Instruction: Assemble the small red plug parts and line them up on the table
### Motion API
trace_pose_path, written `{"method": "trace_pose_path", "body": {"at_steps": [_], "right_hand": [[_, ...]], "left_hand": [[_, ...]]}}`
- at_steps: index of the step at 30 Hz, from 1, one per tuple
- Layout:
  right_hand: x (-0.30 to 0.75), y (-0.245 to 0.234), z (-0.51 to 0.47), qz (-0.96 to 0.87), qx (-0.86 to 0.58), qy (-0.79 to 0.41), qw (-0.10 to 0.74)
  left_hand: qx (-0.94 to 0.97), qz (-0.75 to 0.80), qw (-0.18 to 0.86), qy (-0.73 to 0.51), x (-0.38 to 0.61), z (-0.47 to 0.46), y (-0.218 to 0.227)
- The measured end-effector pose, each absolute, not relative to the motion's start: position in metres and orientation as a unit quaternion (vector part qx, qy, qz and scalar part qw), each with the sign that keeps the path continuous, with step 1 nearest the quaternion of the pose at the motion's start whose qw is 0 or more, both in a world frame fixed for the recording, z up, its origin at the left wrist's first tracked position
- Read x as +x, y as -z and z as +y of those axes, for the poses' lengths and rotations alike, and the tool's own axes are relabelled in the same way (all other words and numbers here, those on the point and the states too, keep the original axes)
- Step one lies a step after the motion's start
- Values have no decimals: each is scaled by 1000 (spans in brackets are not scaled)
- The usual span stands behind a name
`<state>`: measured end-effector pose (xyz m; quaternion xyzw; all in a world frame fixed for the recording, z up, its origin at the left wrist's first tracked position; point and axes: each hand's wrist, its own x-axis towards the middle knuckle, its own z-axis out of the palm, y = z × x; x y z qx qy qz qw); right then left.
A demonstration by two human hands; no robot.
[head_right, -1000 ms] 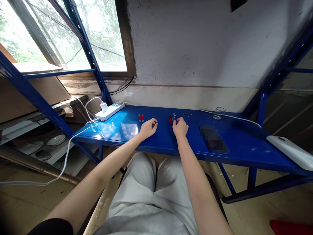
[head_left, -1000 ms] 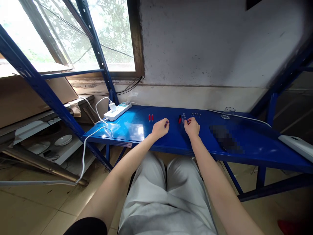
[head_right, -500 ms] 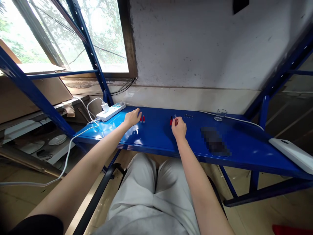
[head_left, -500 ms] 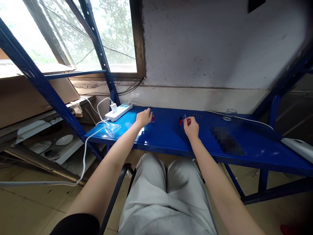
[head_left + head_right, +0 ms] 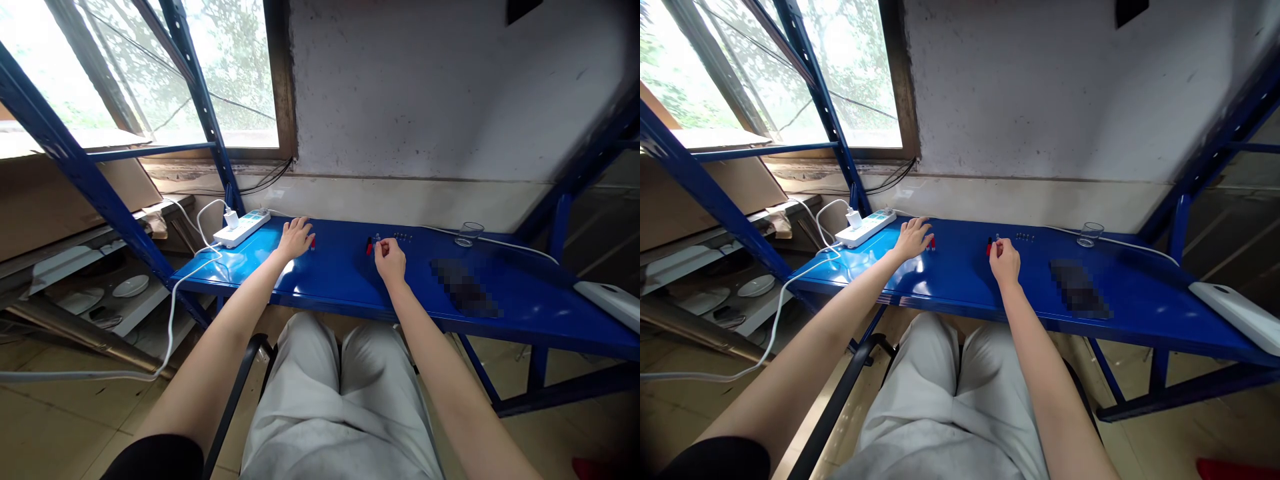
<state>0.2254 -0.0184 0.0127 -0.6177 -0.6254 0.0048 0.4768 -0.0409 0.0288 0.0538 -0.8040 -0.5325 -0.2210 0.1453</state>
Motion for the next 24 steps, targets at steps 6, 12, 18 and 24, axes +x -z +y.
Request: {"method": "trace_pose_path", "body": {"at_steps": [6,12,18,24], "right_hand": [[225,-12,-18,-624,-622,-4,473],[226,-12,-17,-626,-619,-6,474],[226,-12,-18,-630,-615,-5,475],[226,-13,-19,-628,-611,-3,482]], "left_hand": [[-807,-541,142,190,-35,34,-47],[-808,-537,141,195,-32,38,-41],[-814,-528,141,195,-30,39,-36],[-818,-523,139,195,-28,40,-35]]}}
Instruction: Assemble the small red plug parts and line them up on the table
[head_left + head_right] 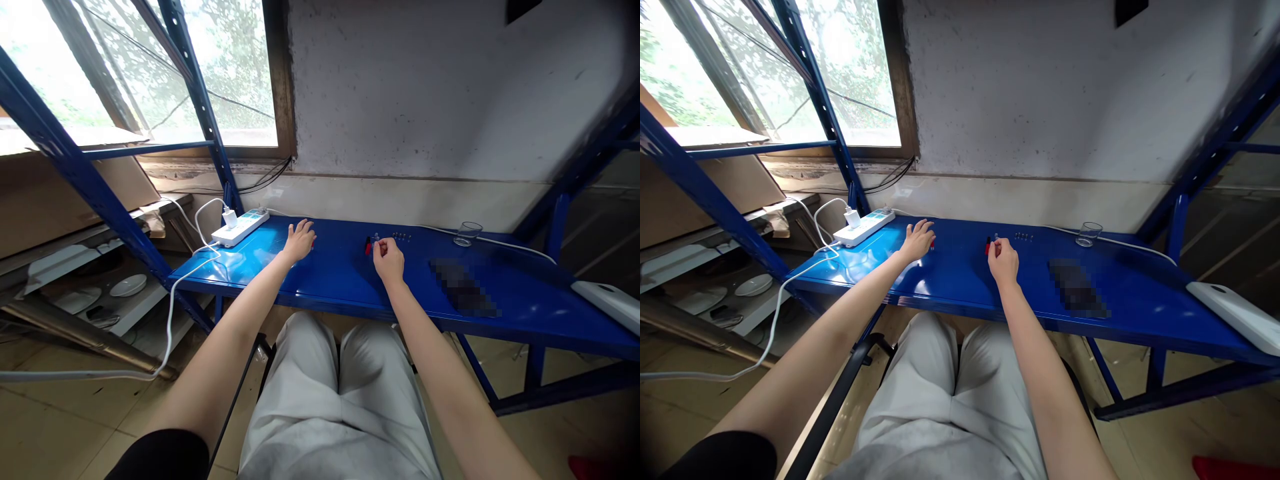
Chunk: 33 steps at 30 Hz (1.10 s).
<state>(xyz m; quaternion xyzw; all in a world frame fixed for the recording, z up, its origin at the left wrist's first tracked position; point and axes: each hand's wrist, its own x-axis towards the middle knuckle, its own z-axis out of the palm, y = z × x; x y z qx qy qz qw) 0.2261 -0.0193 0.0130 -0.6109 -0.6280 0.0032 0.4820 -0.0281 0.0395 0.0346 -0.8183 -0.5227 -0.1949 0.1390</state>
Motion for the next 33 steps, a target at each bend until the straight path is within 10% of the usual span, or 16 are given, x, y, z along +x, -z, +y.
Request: {"method": "trace_pose_path", "body": {"at_steps": [20,33], "right_hand": [[227,-7,-14,-633,-572,16,521],[211,-9,-18,-745,-463,122,465]], "left_hand": [[-785,-518,108,322,-4,36,-49],[-629,-393,-287,606,42,9,-23]]}}
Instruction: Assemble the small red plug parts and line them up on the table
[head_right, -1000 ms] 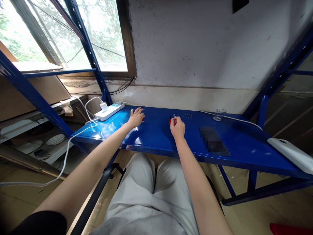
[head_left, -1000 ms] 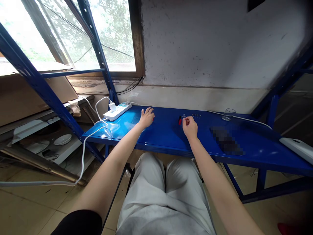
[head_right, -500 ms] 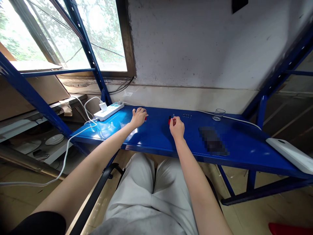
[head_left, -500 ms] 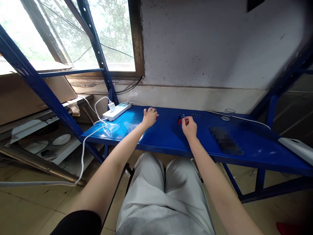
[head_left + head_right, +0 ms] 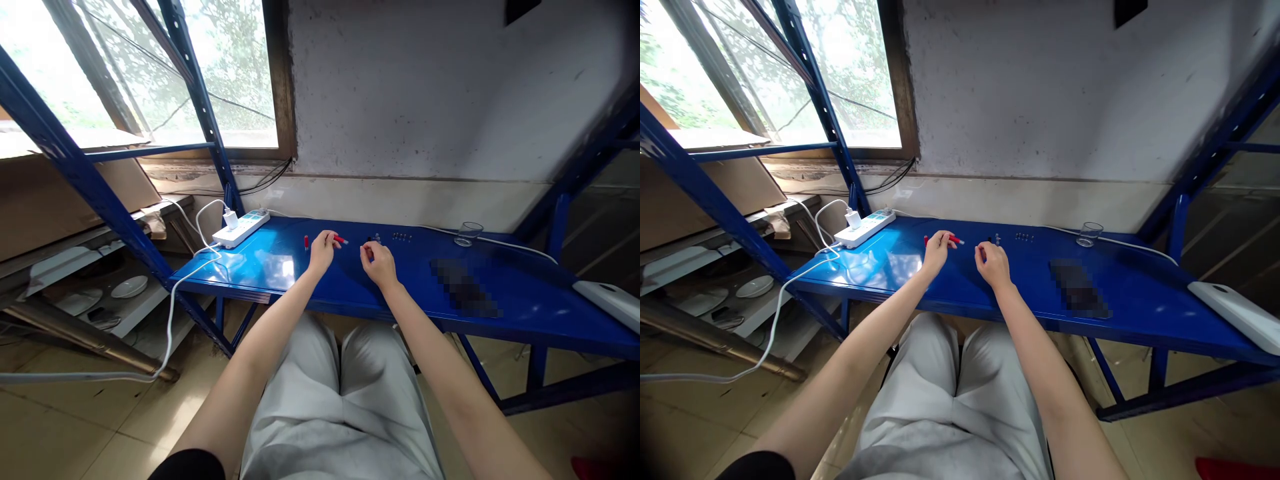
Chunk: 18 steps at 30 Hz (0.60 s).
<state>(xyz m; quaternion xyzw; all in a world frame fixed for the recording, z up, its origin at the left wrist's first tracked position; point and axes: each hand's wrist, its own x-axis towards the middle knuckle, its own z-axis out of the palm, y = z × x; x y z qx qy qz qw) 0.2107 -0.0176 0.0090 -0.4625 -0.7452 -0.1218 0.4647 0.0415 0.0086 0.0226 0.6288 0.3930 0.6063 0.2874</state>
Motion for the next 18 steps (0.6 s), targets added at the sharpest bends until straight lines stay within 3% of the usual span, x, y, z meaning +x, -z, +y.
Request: {"method": "trace_pose_path", "body": {"at_steps": [8,18], "right_hand": [[198,-9,-19,-817,-437,126,356],[198,-8,-18,-804,-487,78,332]], "left_hand": [[566,387,409,-602,39,6,0],[589,349,470,-557,34,-5,-3]]}}
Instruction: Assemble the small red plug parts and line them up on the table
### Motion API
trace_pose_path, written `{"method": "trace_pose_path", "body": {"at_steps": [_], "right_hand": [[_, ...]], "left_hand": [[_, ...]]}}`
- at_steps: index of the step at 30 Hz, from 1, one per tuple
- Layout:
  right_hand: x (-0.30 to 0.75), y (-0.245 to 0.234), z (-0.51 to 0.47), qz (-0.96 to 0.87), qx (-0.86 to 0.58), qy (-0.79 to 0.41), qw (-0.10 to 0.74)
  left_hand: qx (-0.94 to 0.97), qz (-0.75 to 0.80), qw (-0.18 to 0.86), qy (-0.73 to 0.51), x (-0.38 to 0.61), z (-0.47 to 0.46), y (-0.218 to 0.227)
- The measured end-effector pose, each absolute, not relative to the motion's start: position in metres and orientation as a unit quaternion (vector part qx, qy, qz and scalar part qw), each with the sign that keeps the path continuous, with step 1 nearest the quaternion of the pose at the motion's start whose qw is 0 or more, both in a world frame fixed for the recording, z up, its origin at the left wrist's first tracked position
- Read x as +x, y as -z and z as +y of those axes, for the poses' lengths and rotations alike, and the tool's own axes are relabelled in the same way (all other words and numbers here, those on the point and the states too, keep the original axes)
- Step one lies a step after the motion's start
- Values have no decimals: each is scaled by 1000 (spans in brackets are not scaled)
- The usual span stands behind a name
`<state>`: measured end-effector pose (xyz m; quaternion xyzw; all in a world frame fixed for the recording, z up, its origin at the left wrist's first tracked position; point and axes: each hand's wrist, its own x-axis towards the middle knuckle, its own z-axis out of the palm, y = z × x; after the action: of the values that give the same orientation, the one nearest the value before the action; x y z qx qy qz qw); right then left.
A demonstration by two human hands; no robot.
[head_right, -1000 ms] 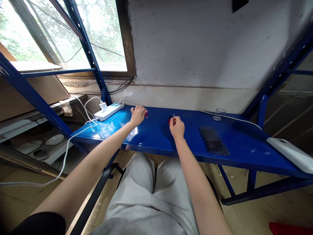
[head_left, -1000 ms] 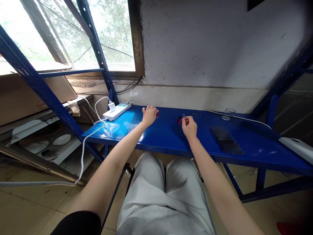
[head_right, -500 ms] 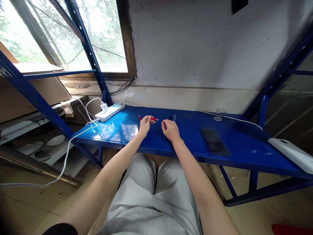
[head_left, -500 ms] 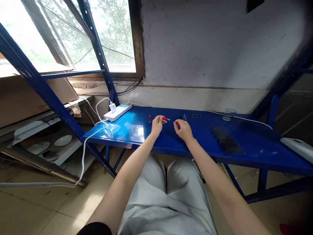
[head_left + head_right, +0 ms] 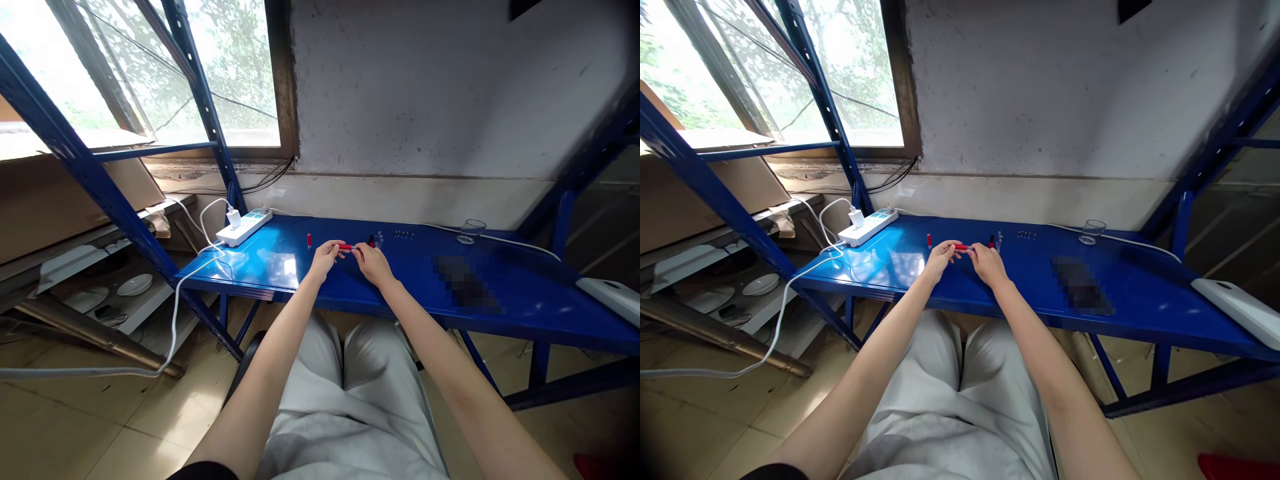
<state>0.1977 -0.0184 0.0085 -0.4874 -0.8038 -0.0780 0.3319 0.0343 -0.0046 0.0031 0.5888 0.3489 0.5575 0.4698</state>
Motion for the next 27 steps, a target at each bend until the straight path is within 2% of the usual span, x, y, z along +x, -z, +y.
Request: {"method": "trace_pose_path", "body": {"at_steps": [17,27], "right_hand": [[199,-6,-17,-800,-454,62,387],[200,1,-12,-821,-438,90,356]], "left_hand": [[590,376,454,-552,34,-8,-6],[580,391,463,-545,36,-12,-10]]}}
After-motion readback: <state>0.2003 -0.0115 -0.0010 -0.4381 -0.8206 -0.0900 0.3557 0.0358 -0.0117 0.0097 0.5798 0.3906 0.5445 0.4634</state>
